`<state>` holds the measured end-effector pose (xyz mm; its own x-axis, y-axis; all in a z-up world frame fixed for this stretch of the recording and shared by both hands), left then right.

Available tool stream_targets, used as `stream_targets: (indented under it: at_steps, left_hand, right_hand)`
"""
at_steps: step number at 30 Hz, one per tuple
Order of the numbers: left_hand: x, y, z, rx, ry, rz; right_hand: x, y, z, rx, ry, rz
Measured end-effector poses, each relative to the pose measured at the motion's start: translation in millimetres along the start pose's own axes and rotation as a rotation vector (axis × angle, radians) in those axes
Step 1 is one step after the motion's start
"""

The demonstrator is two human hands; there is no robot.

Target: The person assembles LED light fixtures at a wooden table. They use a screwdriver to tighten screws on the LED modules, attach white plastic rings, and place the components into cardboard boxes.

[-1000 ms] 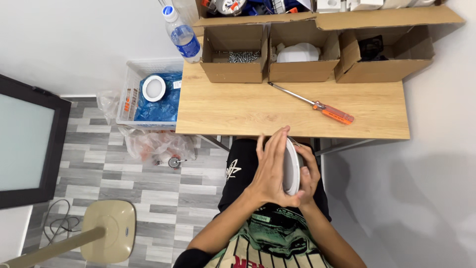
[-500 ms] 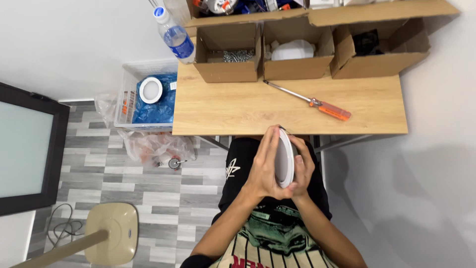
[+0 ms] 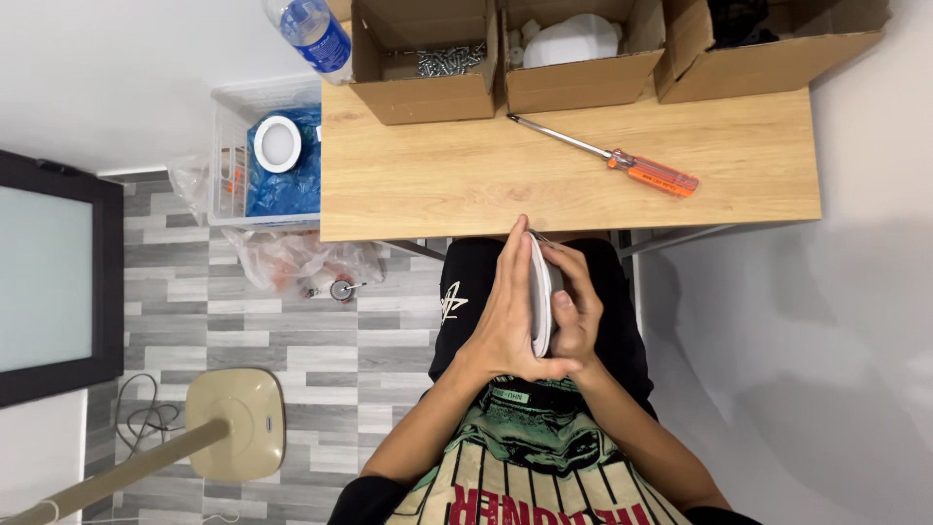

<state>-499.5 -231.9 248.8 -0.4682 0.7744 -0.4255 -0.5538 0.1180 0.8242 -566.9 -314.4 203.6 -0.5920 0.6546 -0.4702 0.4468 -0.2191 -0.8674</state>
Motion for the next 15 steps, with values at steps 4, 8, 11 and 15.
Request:
stream_targets:
  at_steps: [4, 8, 11, 15]
  left_hand:
    - [4, -13, -3, -0.007, 0.046, 0.005]
    - [3, -19, -3, 0.018, 0.129, 0.0]
    - [6, -10, -2, 0.008, 0.148, 0.002]
    - [7, -6, 0, 0.009, 0.168, 0.001]
  right_hand:
    - [4, 8, 0, 0.025, -0.051, 0.014]
    - [-1, 10, 5, 0.099, -0.085, 0.111]
    - [4, 9, 8, 0.111, -0.092, 0.148]
    - [3, 3, 3, 0.077, -0.095, 0.155]
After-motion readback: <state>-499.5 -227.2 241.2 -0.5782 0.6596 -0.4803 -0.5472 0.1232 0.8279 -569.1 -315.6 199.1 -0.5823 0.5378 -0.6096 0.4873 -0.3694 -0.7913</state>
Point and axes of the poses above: each hand's wrist, its own x-axis away from the middle knuckle, its own z-axis out of the back of the hand, y = z × x, the point moved 8 cm from there along -x, towards the middle knuckle, and after that the axes turned 3 degrees about z, right-handed, at the moved point
